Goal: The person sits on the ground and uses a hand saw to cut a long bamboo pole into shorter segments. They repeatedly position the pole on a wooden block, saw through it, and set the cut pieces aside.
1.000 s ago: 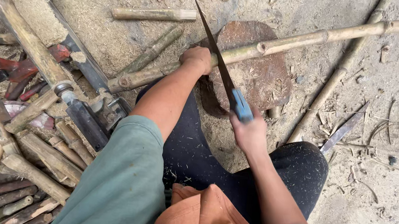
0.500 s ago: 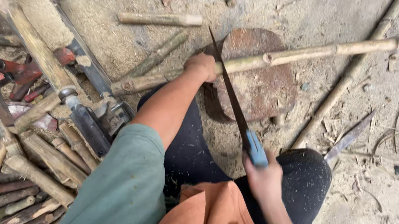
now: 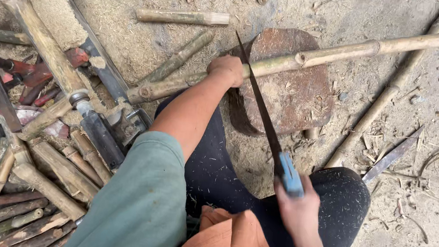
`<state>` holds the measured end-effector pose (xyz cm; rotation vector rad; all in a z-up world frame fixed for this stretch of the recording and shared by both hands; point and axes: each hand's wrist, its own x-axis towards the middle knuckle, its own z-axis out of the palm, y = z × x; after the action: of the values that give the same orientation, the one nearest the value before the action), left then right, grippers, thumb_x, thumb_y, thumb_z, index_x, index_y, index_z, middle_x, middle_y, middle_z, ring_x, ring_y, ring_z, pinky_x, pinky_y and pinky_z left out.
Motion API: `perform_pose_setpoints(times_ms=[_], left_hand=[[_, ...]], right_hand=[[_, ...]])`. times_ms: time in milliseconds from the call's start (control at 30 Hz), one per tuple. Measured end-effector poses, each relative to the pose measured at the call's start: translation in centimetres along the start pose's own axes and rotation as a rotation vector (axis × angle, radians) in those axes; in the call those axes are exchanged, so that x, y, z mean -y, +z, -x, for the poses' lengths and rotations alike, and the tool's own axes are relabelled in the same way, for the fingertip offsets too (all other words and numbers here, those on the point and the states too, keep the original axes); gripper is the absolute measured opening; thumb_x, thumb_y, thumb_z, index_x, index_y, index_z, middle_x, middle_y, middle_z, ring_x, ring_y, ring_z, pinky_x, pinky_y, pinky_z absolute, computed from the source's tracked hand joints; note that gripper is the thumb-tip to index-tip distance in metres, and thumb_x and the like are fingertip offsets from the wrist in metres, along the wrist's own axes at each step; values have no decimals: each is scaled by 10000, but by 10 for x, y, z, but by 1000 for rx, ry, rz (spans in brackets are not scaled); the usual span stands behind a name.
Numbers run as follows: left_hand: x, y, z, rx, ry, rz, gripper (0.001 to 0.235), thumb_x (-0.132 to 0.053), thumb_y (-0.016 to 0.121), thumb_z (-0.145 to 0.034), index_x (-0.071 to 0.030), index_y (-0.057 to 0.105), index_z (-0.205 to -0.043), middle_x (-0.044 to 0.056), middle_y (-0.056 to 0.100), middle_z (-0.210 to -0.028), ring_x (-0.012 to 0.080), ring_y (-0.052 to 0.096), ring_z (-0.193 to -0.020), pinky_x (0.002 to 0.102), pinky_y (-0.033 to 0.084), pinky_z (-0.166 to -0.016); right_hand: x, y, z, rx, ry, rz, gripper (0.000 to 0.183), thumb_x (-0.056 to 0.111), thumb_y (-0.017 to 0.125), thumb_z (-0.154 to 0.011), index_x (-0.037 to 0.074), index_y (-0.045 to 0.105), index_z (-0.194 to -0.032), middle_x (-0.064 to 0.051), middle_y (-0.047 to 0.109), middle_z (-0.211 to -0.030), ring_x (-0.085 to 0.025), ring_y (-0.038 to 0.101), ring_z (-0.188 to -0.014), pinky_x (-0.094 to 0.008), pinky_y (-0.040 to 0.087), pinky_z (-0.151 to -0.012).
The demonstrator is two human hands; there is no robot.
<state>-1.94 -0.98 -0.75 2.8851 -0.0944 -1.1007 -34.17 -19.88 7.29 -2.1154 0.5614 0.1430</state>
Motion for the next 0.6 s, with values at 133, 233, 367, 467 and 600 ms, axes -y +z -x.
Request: perform_pose_setpoints(times_ms=[133, 233, 367, 467, 600], left_hand=[[2, 4, -4, 6, -20, 33, 314, -276, 712, -909, -41, 731, -1116, 106, 738, -1029, 225, 740, -904, 399, 629, -822], [3, 19, 3, -42, 40, 44, 306, -273, 740, -869, -75, 749, -1102, 94, 711, -1064, 236, 695, -957, 403, 594, -859], [4, 3, -3, 2, 17, 20, 344, -264, 747, -870, -80, 726, -1160, 94, 748, -1077, 246, 739, -950, 403, 592, -874], [3, 5, -4, 6, 22, 34, 355, -274, 764, -855, -85, 730, -1154, 107, 744, -1124, 250, 737, -989, 395, 577, -894], [1, 7, -2, -53, 7, 52, 330, -275, 764, -860, -87, 747, -1131, 102, 733, -1143, 262, 716, -1021, 408, 558, -907]], right_hand=[[31, 51, -99, 64, -42, 20, 425, 316, 756, -877, -36, 651, -1092, -184, 710, -779, -252, 671, -669, -365, 522, -607], [19, 44, -62, 51, -49, 26, 435, 295, 745, -881, -19, 645, -1166, -235, 719, -820, -304, 718, -730, -412, 551, -686], [-9, -20, 52, 5, 161, 29, 316, 260, 798, -807, 32, 698, -1002, -143, 764, -786, -184, 731, -692, -325, 575, -684], [-14, -27, 67, -35, 278, 18, 323, 229, 819, -784, 48, 728, -1035, -147, 737, -806, -184, 706, -705, -342, 574, -694], [16, 45, -70, 73, 33, 5, 448, 310, 748, -845, -25, 651, -1127, -199, 738, -797, -292, 716, -697, -399, 550, -647]])
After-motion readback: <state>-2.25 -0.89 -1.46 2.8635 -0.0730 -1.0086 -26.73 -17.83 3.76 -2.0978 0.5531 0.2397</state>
